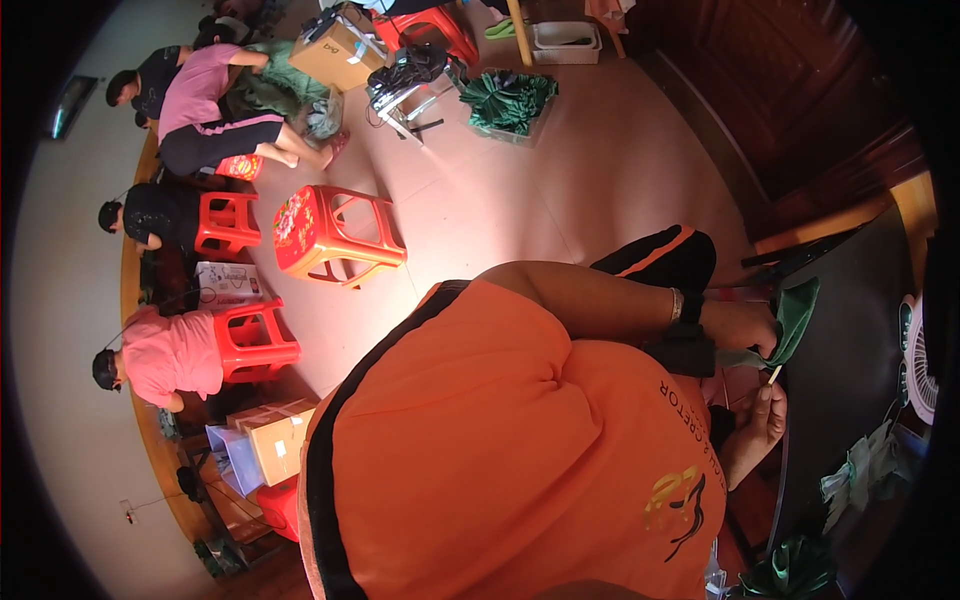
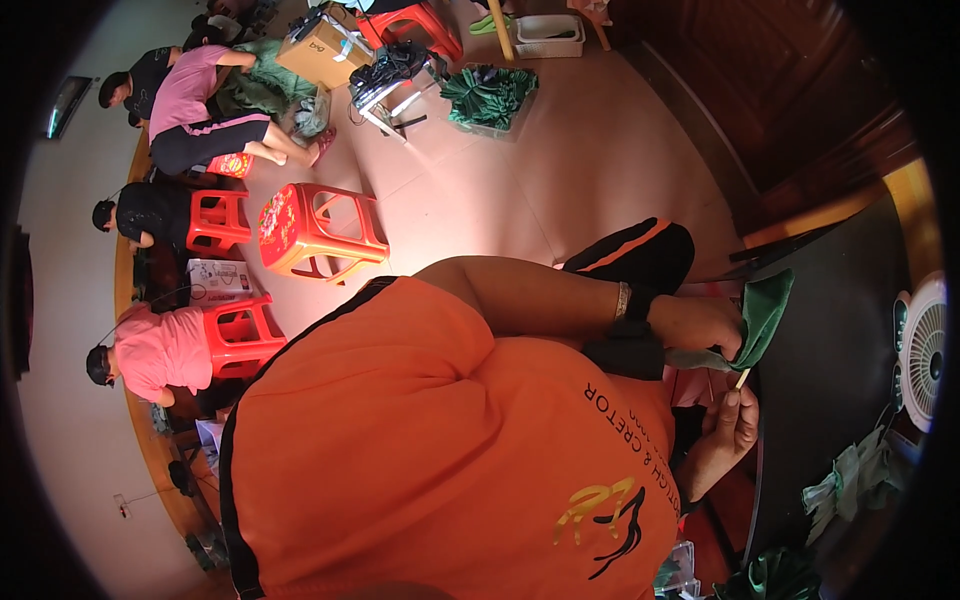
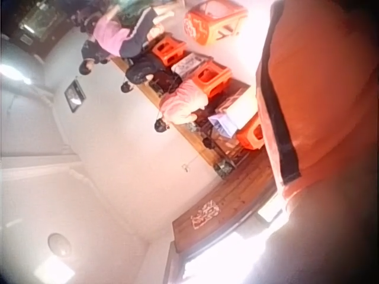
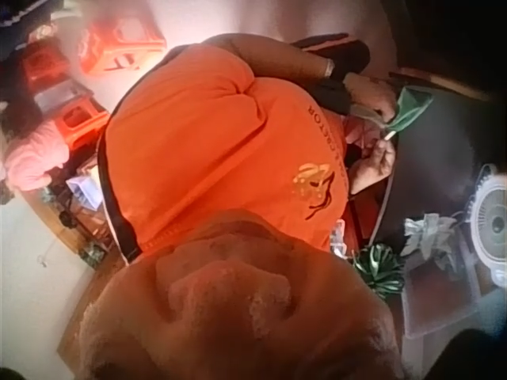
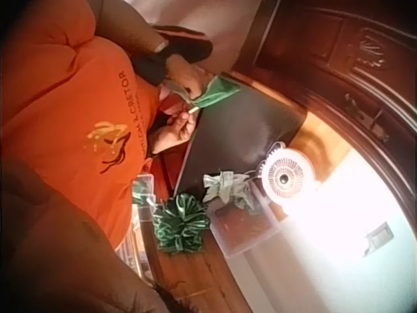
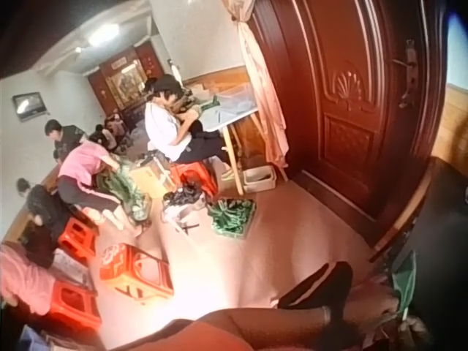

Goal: Tucking fabric into small covers using a wooden stick to finalize a pouch-like product.

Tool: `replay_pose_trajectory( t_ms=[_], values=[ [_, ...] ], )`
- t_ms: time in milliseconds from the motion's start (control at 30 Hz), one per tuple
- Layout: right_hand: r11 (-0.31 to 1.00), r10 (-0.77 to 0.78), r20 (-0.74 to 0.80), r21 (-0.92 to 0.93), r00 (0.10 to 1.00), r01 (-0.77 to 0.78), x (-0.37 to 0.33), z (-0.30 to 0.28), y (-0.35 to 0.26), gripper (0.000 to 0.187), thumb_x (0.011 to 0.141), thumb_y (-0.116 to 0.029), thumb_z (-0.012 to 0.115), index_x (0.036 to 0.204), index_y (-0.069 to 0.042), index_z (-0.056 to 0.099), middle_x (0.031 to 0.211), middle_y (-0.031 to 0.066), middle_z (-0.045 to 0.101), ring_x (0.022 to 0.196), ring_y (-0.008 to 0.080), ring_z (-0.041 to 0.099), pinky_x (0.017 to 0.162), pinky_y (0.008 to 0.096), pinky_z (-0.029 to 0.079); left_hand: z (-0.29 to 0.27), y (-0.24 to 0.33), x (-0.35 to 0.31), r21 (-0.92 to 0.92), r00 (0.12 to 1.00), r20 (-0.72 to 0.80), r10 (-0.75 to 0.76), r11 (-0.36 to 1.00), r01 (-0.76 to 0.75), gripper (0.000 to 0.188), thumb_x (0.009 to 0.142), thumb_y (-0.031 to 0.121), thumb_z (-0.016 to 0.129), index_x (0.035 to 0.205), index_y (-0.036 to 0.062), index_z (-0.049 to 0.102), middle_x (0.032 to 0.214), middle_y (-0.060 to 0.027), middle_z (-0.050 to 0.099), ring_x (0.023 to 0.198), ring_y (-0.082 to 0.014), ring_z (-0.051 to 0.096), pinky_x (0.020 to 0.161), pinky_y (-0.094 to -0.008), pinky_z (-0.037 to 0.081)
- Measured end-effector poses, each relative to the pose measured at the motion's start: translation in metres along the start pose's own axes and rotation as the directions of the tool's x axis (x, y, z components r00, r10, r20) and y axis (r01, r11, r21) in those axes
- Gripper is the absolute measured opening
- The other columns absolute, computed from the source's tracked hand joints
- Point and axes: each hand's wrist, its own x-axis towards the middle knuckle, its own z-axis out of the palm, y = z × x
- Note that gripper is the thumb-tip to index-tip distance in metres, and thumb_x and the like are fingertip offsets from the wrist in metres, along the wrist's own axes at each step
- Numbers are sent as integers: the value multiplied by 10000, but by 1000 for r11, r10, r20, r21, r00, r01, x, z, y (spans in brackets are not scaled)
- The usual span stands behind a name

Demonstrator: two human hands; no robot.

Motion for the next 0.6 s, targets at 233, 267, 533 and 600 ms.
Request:
replay_pose_trajectory(
  t_ms=[233, 267, 533, 600],
  values=[
    [1000, -13, 20, -16, 1000, 14, 2, 2, 1, 113, 900, -153, 573, 948, -58, 612, 611, -53, 465, 485, -1, 327, 433, 154, 220, -5, 4, -2, 39, 1000, 5, -12, 999, 12, 146, 652, 121, 655, 740, 13, 610, 714, -134, 599, 696, -300, 598, 595, -368, 453],
    [1000, -13, 21, -17, 1000, 14, 2, 2, 1, 113, 900, -153, 573, 948, -58, 612, 611, -53, 465, 485, -1, 327, 433, 154, 220, -3, 2, -3, 39, 1000, 3, -12, 999, 12, 146, 652, 121, 655, 740, 13, 610, 714, -134, 599, 696, -300, 598, 595, -368, 453],
    [997, 36, -21, -69, 999, -37, -3, 5, -4, 108, 899, -151, 571, 955, -71, 615, 618, -71, 464, 503, -11, 333, 440, 151, 217, -1, 8, -5, 52, 997, 40, -67, 997, 65, 146, 711, 165, 650, 740, 26, 620, 721, -128, 609, 691, -287, 603, 599, -360, 452],
    [998, 23, -2, -56, 1000, -23, -4, -1, 0, 111, 893, -163, 583, 951, -74, 617, 621, -80, 455, 510, -12, 331, 446, 151, 214, 4, 0, -7, 37, 999, 2, -34, 999, 34, 151, 727, 175, 653, 744, 29, 621, 730, -127, 613, 698, -283, 605, 603, -359, 452]
  ],
)
